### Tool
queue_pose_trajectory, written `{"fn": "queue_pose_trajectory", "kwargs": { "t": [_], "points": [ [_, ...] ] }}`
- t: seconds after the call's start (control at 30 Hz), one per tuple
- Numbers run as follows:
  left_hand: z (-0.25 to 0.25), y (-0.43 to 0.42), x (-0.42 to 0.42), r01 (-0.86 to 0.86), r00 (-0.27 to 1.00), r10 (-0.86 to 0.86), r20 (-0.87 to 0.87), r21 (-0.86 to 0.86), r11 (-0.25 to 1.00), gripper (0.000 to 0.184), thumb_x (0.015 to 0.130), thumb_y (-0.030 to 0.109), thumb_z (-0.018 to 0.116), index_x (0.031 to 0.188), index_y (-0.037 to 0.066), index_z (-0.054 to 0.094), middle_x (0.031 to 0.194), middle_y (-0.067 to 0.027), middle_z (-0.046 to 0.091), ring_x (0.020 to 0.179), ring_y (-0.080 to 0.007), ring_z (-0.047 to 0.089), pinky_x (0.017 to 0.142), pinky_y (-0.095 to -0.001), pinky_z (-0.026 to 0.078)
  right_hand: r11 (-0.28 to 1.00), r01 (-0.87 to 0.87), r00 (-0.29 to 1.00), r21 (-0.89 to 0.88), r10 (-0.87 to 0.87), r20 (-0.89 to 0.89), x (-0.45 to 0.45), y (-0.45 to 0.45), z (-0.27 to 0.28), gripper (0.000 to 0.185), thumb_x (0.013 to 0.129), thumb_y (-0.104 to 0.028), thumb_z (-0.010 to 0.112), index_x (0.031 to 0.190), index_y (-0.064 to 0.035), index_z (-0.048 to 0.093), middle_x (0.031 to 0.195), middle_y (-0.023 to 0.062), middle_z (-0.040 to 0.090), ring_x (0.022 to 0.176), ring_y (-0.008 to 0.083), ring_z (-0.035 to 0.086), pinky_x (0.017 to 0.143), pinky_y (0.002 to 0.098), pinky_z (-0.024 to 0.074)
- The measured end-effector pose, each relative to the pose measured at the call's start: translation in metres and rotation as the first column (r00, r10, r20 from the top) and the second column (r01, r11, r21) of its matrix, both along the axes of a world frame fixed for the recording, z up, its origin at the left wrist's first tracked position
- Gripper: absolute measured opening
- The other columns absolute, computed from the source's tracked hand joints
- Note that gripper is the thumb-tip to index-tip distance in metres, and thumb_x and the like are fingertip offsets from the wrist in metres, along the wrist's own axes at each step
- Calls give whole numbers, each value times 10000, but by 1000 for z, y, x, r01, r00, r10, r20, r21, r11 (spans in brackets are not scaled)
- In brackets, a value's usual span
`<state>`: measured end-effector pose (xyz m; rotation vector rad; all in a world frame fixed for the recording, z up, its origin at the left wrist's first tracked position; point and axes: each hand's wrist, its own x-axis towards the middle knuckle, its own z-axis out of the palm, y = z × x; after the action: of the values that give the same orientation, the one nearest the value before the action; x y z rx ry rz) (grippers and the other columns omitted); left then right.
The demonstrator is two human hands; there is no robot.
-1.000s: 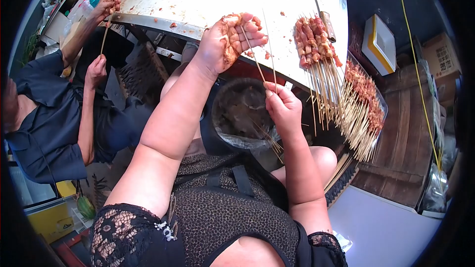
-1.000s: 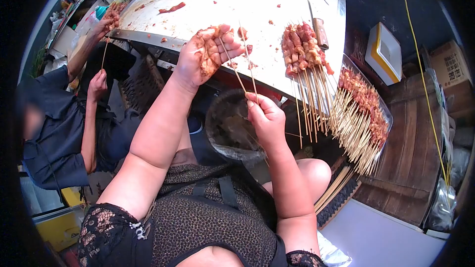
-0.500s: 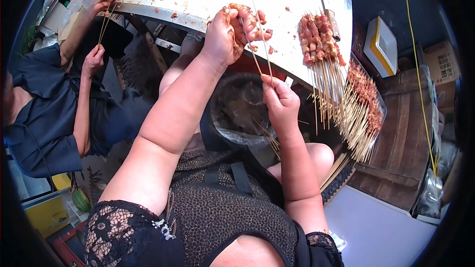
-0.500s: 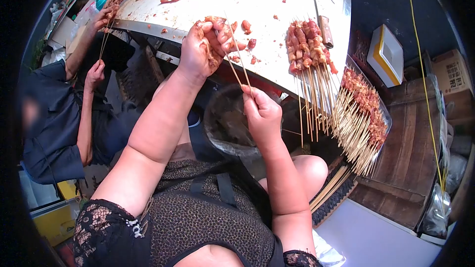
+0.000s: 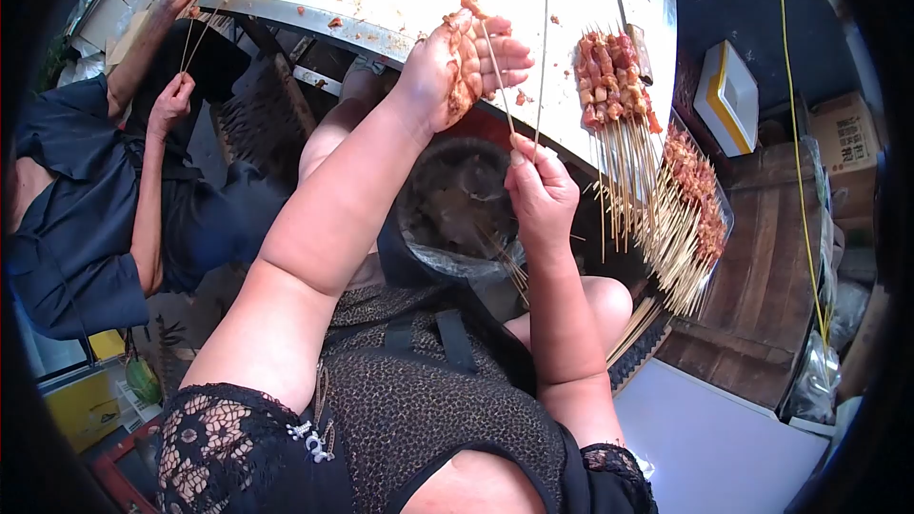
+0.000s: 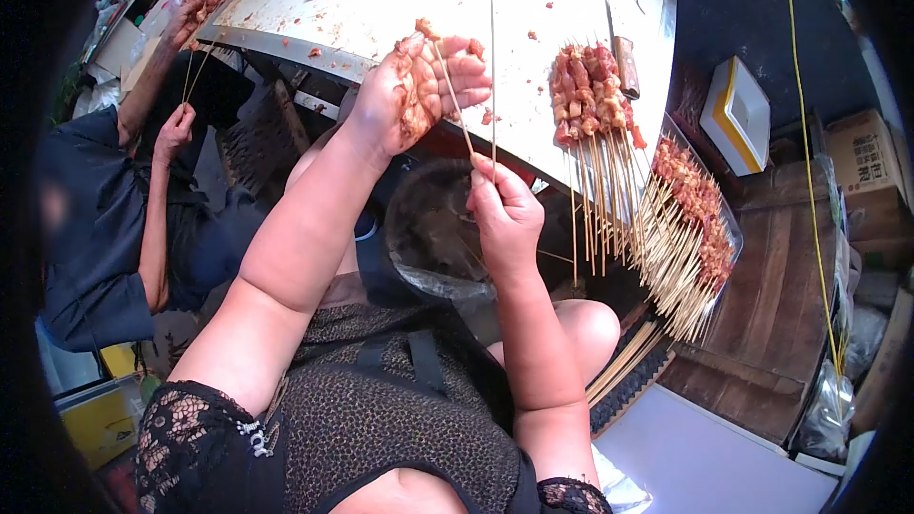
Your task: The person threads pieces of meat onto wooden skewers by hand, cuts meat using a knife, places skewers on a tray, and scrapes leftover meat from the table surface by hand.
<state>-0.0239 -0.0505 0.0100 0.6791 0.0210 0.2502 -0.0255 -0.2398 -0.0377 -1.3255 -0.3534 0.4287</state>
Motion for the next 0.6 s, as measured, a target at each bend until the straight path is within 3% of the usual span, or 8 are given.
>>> {"fn": "queue_pose_trajectory", "kwargs": {
  "t": [0.13,0.3,0.6],
  "points": [
    [0,1,-3,-132,989,137,-49,89,987,476,982,299,239,1195,-68,454,1028,-236,620,974,-328,627,929,-470,480,980,149,954,-129,-108,280,1,0,-11,179,871,-41,601,1034,-19,672,724,-29,575,613,29,496,551,170,401],
    [-3,9,-4,-143,990,143,-3,-6,990,442,972,289,274,1151,-52,492,986,-196,638,920,-285,646,914,-447,493,961,175,920,-212,-83,384,-1,-4,-10,168,855,-42,614,1008,-13,677,714,0,588,614,43,511,567,185,421],
    [-6,11,-3,-209,978,210,17,189,960,306,967,196,240,950,43,505,789,-94,596,744,-189,640,848,-443,534,939,186,881,-288,-30,472,-4,-7,-9,171,839,-32,619,1001,-4,668,774,55,643,646,70,553,612,207,456]
  ]
}}
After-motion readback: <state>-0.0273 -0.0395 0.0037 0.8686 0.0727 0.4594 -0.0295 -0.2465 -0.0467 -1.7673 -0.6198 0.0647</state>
